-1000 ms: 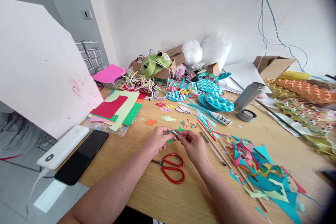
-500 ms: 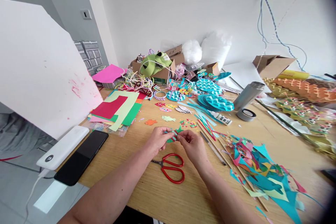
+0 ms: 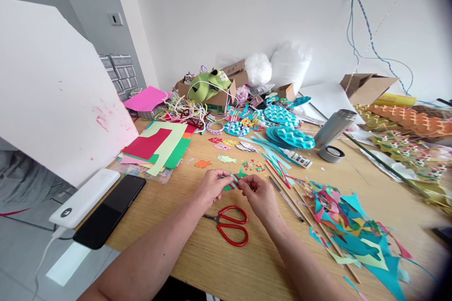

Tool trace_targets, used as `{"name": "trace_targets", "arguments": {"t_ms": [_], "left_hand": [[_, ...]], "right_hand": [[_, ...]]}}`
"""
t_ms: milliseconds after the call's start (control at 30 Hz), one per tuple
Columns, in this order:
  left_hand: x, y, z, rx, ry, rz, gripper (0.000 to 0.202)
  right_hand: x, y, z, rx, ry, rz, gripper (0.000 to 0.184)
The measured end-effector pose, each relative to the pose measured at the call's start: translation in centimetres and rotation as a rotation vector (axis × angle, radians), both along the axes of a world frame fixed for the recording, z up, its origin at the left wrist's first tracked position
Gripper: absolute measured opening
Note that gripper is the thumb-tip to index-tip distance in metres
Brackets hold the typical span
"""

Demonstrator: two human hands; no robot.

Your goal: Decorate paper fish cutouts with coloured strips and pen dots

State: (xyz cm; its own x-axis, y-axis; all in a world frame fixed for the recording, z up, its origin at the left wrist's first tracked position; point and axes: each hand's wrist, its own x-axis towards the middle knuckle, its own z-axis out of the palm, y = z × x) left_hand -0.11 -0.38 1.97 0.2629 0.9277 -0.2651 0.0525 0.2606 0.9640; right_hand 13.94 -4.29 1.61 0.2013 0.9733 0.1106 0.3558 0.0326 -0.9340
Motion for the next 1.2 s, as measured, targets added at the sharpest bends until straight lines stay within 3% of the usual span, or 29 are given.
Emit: {"name": "trace_targets", "arguments": {"t_ms": [300,700,1200], "left_hand": [[-0.20,0.46,-0.29,-0.047,-0.027,0.049,0.017],[-0.22,0.56,-0.46,-0.074,-0.030,0.060,0.019],[-0.32,0.71,-0.40,-0.068,-0.058,0.070,0.016]], "right_hand": [[0.09,0.04,0.13,-0.012,0.021,-0.018,0.030],[0.05,0.20,-0.30,0.010,0.087,-0.058,0.049],[0.38,0.21,-0.33,-0.024,0.012,-0.051,0.047]]}}
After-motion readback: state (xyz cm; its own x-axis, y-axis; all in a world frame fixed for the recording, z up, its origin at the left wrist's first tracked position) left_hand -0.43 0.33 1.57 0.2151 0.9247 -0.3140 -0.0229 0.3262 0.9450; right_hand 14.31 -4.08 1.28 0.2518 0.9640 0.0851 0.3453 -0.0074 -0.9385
